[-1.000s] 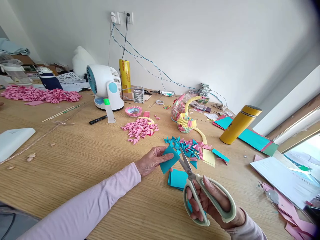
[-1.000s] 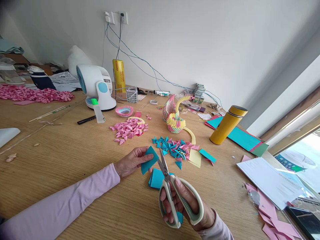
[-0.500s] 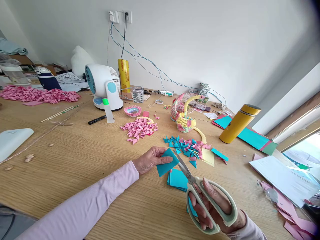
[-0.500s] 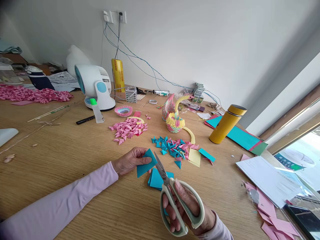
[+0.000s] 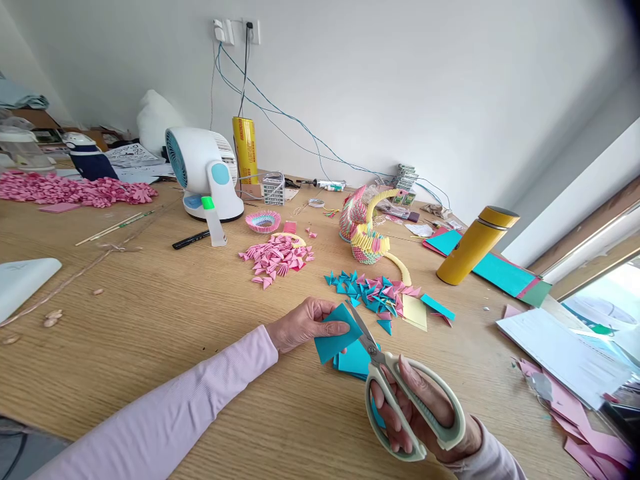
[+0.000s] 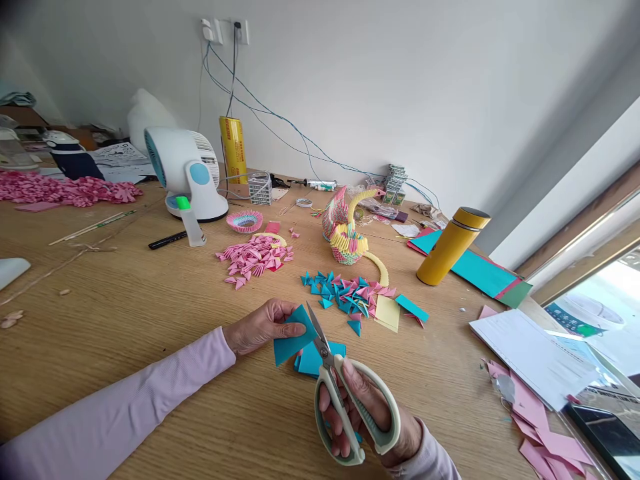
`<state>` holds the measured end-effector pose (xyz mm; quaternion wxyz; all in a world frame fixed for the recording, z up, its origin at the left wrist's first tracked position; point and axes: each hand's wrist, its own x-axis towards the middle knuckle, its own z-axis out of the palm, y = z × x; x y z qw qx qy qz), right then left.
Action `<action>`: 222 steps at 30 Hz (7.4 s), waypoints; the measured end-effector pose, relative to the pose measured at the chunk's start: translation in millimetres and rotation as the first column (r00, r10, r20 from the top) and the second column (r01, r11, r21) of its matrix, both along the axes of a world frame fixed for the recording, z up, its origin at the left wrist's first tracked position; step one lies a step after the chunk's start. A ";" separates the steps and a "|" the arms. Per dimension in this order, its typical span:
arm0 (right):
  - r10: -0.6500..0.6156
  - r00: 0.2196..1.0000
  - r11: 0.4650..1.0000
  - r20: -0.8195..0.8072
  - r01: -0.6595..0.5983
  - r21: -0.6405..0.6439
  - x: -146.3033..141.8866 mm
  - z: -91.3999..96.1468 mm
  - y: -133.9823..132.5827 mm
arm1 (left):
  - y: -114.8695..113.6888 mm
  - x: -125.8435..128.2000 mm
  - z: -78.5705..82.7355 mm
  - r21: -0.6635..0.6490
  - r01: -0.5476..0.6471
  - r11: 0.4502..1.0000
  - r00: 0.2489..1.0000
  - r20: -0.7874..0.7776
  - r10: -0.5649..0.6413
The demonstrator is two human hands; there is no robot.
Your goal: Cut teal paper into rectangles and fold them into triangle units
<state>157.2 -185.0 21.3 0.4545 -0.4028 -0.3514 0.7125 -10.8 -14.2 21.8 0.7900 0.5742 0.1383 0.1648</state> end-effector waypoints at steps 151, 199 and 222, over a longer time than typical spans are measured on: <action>-0.597 0.780 0.764 0.185 0.484 0.426 25.4 18.3 15.6 | -28.0 25.8 14.8 0.174 -0.075 0.982 0.996 -0.041 0.084; -0.571 0.800 0.789 0.186 0.471 0.394 1.8 23.3 23.6 | -28.0 22.1 2.1 0.887 -0.144 0.438 0.979 0.064 0.193; -0.621 0.707 0.775 0.339 0.488 0.401 7.9 24.0 22.5 | -21.2 20.1 14.3 0.224 -0.217 0.950 0.976 0.016 0.219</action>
